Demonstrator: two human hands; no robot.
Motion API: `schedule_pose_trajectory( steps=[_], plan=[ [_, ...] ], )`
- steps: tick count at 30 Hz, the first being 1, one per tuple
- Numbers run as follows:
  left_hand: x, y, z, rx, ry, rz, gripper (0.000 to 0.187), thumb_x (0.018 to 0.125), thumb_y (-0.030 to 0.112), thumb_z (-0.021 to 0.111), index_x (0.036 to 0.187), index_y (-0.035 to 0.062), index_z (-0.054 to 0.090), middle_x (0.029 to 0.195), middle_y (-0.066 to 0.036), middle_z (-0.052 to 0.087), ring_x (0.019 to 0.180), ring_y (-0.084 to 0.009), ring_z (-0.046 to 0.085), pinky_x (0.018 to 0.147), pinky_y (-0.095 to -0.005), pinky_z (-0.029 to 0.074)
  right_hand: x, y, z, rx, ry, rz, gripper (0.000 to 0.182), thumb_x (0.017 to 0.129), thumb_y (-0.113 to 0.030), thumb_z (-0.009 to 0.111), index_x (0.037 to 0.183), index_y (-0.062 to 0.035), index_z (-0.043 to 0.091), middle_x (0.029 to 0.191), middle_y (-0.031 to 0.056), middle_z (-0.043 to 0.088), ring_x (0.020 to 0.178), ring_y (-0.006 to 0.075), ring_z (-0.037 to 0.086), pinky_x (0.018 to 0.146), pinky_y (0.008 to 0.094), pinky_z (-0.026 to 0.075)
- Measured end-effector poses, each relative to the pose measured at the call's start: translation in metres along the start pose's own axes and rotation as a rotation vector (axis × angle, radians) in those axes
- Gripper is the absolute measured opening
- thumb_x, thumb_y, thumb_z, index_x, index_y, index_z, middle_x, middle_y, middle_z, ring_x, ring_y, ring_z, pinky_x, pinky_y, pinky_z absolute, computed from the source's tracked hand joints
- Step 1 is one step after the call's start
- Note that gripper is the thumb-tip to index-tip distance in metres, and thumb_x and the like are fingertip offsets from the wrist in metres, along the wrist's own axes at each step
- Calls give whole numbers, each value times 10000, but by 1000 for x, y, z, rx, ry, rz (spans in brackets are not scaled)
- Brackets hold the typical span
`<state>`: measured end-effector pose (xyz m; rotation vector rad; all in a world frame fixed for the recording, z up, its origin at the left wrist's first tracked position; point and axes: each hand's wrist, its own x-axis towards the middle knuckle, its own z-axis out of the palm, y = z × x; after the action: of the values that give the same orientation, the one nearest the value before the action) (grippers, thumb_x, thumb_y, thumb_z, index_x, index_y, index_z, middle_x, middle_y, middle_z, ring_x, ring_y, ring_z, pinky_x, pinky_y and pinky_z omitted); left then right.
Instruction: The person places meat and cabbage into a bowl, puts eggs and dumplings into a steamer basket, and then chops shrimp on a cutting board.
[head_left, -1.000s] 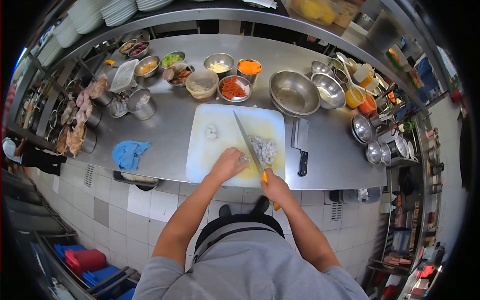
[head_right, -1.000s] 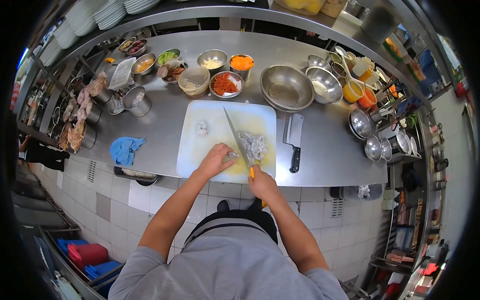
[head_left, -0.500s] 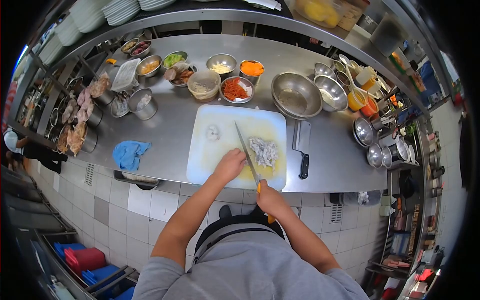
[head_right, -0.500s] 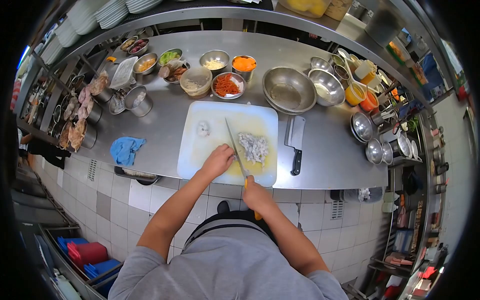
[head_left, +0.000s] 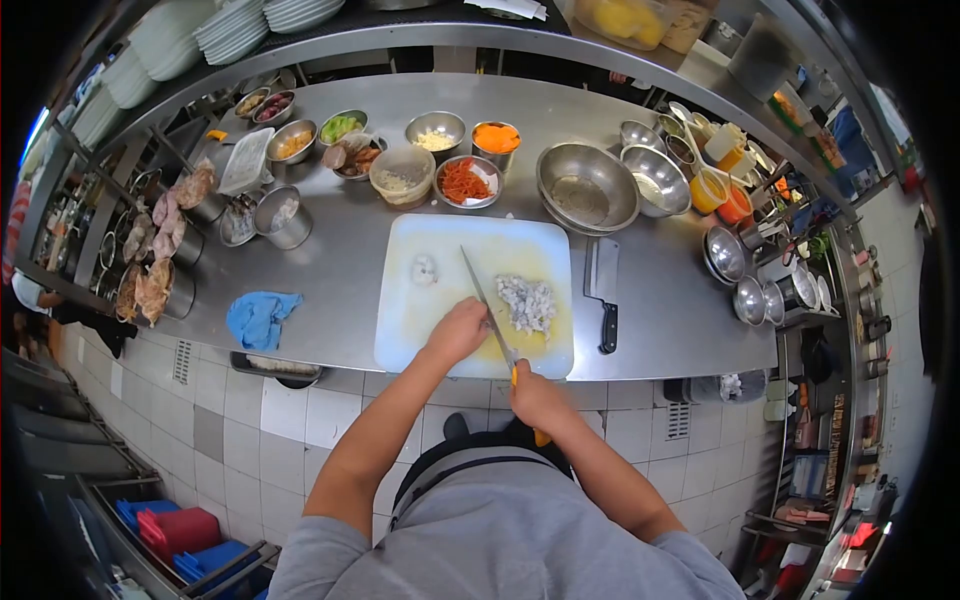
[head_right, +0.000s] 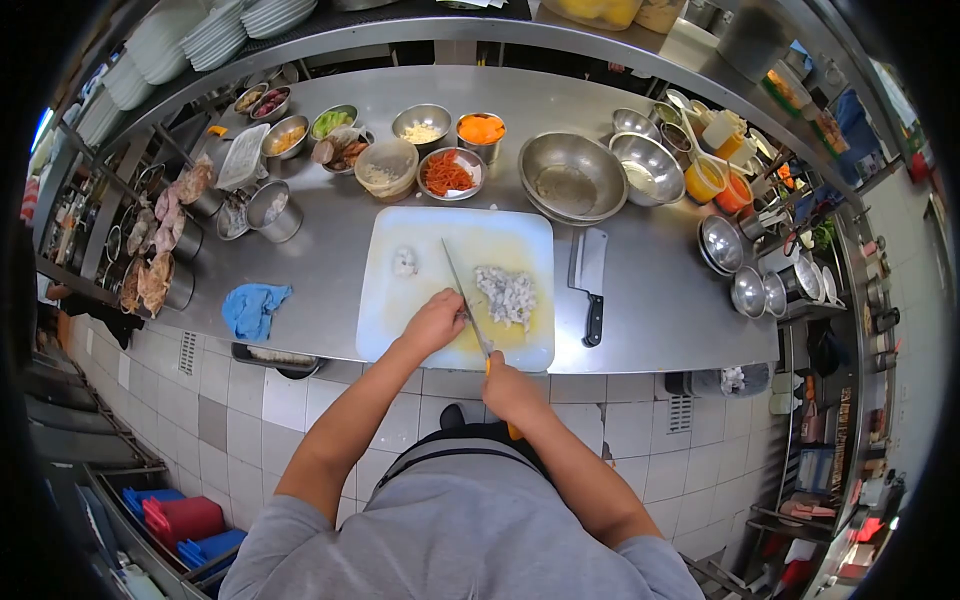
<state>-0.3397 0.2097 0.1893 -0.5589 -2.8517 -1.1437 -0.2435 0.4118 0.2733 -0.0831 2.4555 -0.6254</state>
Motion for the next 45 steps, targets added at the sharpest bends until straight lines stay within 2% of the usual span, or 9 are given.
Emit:
schedule_pose_trajectory(
  steps=[6, 13, 18, 27, 30, 37, 40, 43, 45],
  plan=[
    [1, -1, -3, 24, -2, 67, 135, 890, 86, 670, 998, 10, 643, 1045, -181, 643, 1061, -406, 639, 936, -484, 534, 74, 2, 0, -28, 100, -119, 439, 1001, -225, 555, 1363, 2, 457, 1061, 330, 724, 994, 506, 707, 887, 586, 544],
    [-15, -2, -10, -67, 49, -16, 118, 914, 96, 668, 1004, 20, 667, 1045, -176, 645, 1055, -400, 644, 931, -490, 536, 8, -4, -13, -12, -70, -20, 381, 982, -163, 493, 1324, 4, 492, 1089, 342, 721, 1045, 514, 704, 933, 568, 546],
    [-4, -6, 0, 36, 22, -15, 116, 921, 100, 657, 1002, 19, 670, 1045, -184, 646, 1063, -405, 640, 927, -491, 536, 35, -6, 14, -12, 64, -12, 402, 975, -140, 478, 1344, 20, 483, 1108, 356, 717, 1063, 508, 708, 950, 570, 543],
    [-7, -2, -8, -11, 77, -65, 84, 884, 54, 688, 941, -4, 665, 974, -199, 665, 972, -409, 658, 888, -491, 548, 18, -8, -16, -38, -50, -31, 399, 965, -141, 495, 1328, 22, 485, 1139, 351, 715, 1092, 503, 705, 956, 572, 541],
    [-4, -11, 7, 69, 121, -27, 76, 885, 55, 687, 923, -7, 670, 970, -202, 663, 970, -409, 659, 875, -490, 544, 17, 3, 21, -12, 64, -74, 407, 965, -156, 508, 1330, 24, 488, 1135, 332, 722, 1078, 499, 707, 946, 572, 541],
    [-8, -12, 0, 88, 61, 39, 56, 904, 57, 664, 935, 12, 671, 976, -201, 674, 972, -411, 665, 869, -495, 555, 72, 7, -1, 60, 86, -158, 409, 970, -172, 538, 1328, 16, 476, 1120, 320, 718, 1068, 489, 697, 918, 575, 535],
    [-16, -13, -8, 29, 105, -41, 45, 893, 36, 669, 923, 4, 658, 927, -190, 665, 933, -394, 672, 844, -478, 555, 61, 22, -12, 61, 134, -223, 402, 981, -192, 557, 1321, 11, 485, 1076, 331, 717, 1058, 496, 697, 909, 572, 537],
    [-26, -6, -25, -110, 156, -330, 70, 878, 8, 662, 940, -4, 634, 886, -175, 661, 881, -381, 673, 820, -457, 556, 44, 31, 3, 125, 144, -178, 474, 1002, -264, 591, 1367, 16, 476, 1019, 338, 721, 970, 507, 705, 865, 573, 541],
    [-29, -20, -38, -155, 198, -463, 152, 861, -22, 642, 1009, 5, 615, 1002, -174, 674, 938, -373, 666, 846, -456, 550, 38, 31, 27, 212, 165, -241, 504, 1002, -275, 601, 1384, 26, 467, 994, 333, 725, 944, 511, 705, 848, 571, 542]
  ],
)
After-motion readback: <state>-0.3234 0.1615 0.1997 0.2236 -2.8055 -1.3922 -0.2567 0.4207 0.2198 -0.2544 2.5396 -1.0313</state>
